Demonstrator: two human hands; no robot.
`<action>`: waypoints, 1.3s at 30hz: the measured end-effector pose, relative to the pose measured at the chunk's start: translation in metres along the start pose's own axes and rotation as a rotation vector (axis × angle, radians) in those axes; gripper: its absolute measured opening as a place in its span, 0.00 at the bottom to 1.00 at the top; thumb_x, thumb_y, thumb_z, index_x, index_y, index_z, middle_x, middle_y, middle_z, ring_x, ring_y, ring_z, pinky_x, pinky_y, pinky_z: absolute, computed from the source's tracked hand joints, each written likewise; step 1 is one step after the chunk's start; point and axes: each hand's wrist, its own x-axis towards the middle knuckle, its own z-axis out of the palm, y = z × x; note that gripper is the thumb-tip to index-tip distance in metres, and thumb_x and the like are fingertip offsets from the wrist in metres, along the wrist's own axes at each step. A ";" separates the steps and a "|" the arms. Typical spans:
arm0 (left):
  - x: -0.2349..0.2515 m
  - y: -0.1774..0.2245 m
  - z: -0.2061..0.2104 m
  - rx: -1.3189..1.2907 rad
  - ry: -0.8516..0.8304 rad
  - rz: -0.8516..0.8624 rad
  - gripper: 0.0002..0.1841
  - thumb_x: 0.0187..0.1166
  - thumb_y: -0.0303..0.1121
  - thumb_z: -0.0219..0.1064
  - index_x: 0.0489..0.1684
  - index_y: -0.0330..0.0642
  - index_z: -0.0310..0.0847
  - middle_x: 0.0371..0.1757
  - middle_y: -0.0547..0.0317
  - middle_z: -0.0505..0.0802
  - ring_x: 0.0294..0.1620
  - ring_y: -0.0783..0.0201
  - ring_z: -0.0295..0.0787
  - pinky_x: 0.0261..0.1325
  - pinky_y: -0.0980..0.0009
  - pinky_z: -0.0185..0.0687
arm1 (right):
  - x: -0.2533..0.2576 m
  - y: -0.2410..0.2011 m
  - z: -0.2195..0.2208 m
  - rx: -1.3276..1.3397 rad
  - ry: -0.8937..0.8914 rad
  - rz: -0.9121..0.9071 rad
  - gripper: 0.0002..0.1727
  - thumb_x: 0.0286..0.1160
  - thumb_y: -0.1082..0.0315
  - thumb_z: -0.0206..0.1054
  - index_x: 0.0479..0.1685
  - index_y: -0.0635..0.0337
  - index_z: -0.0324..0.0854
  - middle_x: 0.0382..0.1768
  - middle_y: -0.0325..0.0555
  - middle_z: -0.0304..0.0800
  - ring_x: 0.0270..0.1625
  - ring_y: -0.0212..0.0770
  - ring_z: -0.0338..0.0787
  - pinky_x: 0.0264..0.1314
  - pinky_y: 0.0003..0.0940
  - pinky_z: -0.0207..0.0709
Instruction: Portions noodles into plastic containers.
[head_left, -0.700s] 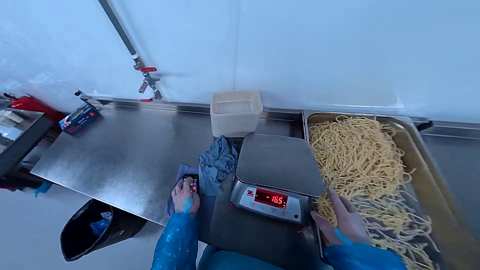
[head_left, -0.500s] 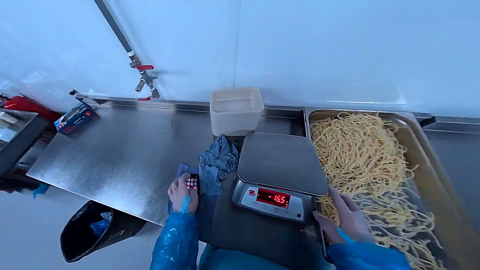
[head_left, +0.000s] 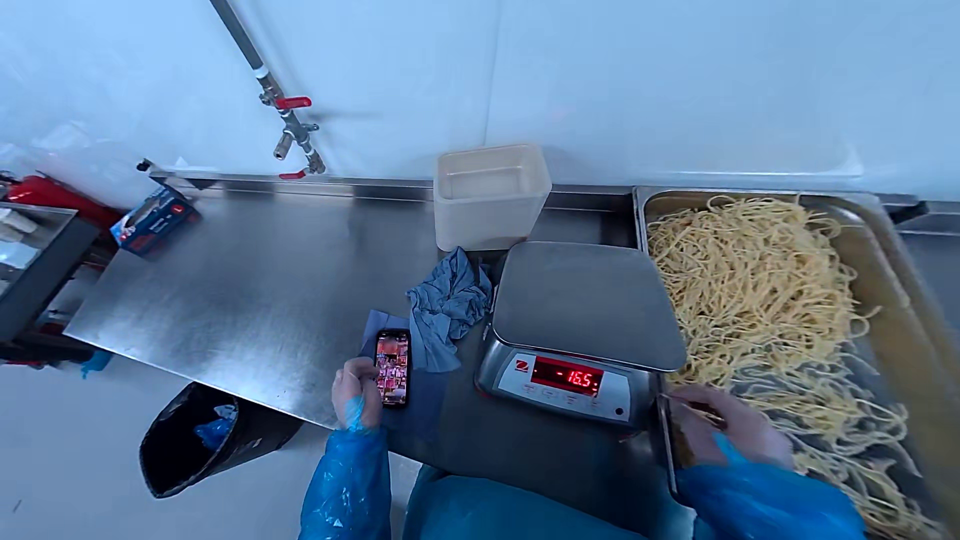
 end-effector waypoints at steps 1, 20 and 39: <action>-0.004 -0.003 -0.001 0.015 -0.054 -0.006 0.11 0.73 0.23 0.59 0.40 0.43 0.88 0.38 0.63 0.96 0.47 0.59 0.92 0.59 0.52 0.86 | 0.000 0.002 -0.004 -0.021 -0.030 0.011 0.10 0.78 0.70 0.65 0.49 0.61 0.90 0.54 0.63 0.91 0.58 0.62 0.90 0.59 0.66 0.81; -0.023 -0.003 0.004 -0.037 -0.052 -0.065 0.20 0.65 0.23 0.55 0.52 0.44 0.88 0.41 0.65 0.96 0.50 0.59 0.89 0.61 0.53 0.81 | 0.006 -0.008 -0.021 -0.029 -0.177 0.041 0.33 0.75 0.75 0.70 0.83 0.52 0.73 0.78 0.71 0.73 0.76 0.74 0.77 0.68 0.73 0.75; -0.017 0.001 0.005 0.026 -0.034 -0.061 0.24 0.58 0.23 0.58 0.55 0.48 0.89 0.55 0.60 0.95 0.65 0.51 0.84 0.71 0.44 0.71 | -0.013 -0.005 -0.032 -0.019 -0.197 0.020 0.28 0.76 0.73 0.67 0.79 0.56 0.78 0.79 0.71 0.72 0.76 0.73 0.77 0.67 0.70 0.78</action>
